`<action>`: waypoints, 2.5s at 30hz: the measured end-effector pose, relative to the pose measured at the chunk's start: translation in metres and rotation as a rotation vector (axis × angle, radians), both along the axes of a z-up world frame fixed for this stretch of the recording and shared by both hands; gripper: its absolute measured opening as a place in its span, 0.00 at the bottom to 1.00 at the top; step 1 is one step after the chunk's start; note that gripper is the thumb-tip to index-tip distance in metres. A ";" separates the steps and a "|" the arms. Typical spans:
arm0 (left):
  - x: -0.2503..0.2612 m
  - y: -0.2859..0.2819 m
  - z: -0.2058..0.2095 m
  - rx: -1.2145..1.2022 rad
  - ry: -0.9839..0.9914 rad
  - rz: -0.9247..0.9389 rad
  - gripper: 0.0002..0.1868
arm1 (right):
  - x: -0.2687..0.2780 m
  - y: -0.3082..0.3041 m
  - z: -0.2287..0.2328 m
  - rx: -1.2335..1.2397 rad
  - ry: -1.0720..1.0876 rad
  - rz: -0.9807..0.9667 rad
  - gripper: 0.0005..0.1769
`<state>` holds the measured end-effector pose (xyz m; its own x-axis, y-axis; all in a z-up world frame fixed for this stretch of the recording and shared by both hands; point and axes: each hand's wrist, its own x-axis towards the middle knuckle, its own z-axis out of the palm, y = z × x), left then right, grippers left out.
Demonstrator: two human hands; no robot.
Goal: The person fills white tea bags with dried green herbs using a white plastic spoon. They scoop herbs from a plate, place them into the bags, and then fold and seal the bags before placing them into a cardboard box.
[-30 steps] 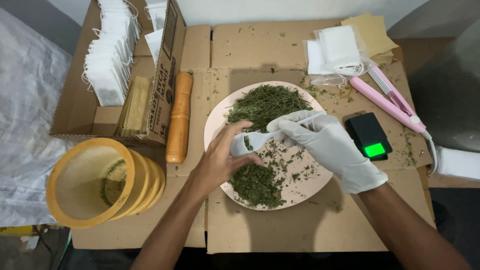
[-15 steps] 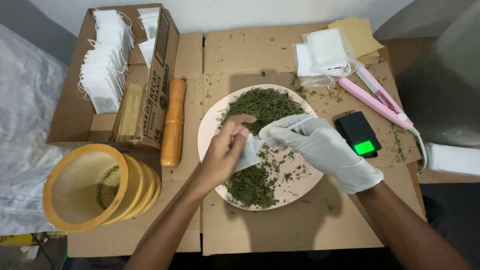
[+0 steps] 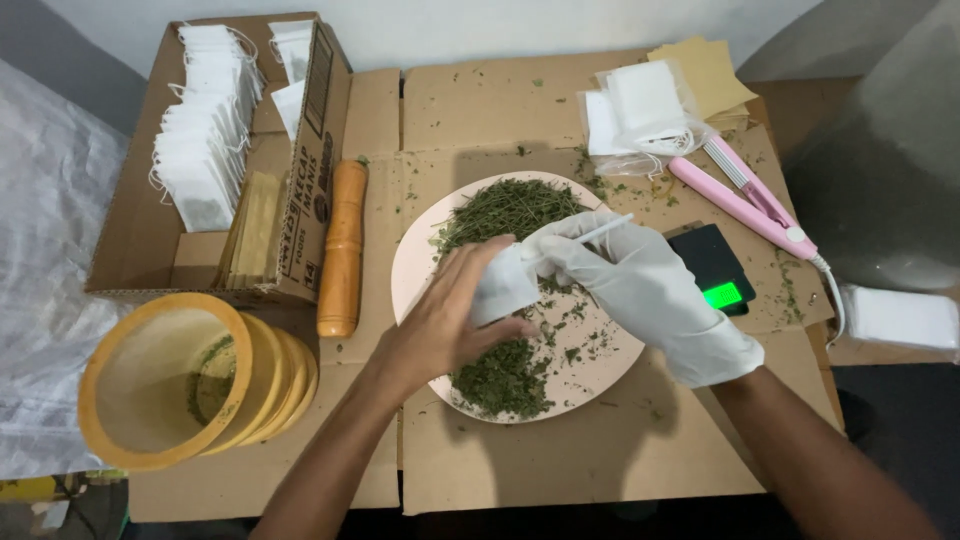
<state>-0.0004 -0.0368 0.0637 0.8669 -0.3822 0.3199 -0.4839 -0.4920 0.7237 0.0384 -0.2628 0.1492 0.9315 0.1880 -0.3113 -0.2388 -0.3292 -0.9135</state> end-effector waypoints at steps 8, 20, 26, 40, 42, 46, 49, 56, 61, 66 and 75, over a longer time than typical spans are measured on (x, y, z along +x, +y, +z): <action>0.006 -0.005 -0.039 0.099 -0.159 0.059 0.39 | -0.009 0.002 -0.012 -0.112 -0.261 0.170 0.10; 0.005 -0.007 -0.039 0.082 -0.167 0.090 0.38 | -0.009 -0.015 -0.044 -0.310 -0.930 0.355 0.11; 0.009 -0.005 -0.043 0.080 -0.223 0.100 0.38 | -0.009 -0.025 -0.040 -0.341 -1.213 0.493 0.08; 0.009 0.010 -0.033 0.010 -0.140 0.120 0.36 | -0.011 -0.026 -0.032 -0.087 -0.591 -0.188 0.10; 0.005 0.016 -0.010 0.048 -0.139 0.148 0.35 | -0.008 -0.030 -0.032 0.162 -0.321 -0.211 0.10; 0.009 0.022 -0.013 0.068 -0.145 0.147 0.34 | 0.002 -0.041 -0.053 0.098 -0.207 -0.157 0.09; 0.007 0.023 -0.019 0.086 -0.157 0.162 0.33 | 0.004 -0.047 -0.061 0.048 -0.152 -0.073 0.12; 0.011 0.024 -0.026 0.144 -0.198 0.183 0.31 | 0.010 -0.052 -0.063 -0.139 -0.076 -0.007 0.13; 0.015 0.027 -0.044 0.158 -0.203 0.178 0.29 | 0.008 -0.048 -0.076 -0.175 -0.028 0.076 0.11; 0.011 0.024 -0.031 0.147 -0.140 0.177 0.30 | 0.005 -0.025 -0.070 -0.052 0.060 0.153 0.14; 0.011 0.026 -0.034 0.159 -0.157 0.175 0.30 | 0.009 -0.043 -0.083 0.046 -0.042 0.100 0.11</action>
<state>0.0104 -0.0103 0.0298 0.8687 -0.2868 0.4039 -0.4817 -0.6791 0.5538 0.0473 -0.3056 0.0665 0.9196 0.2936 -0.2612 -0.1682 -0.3067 -0.9368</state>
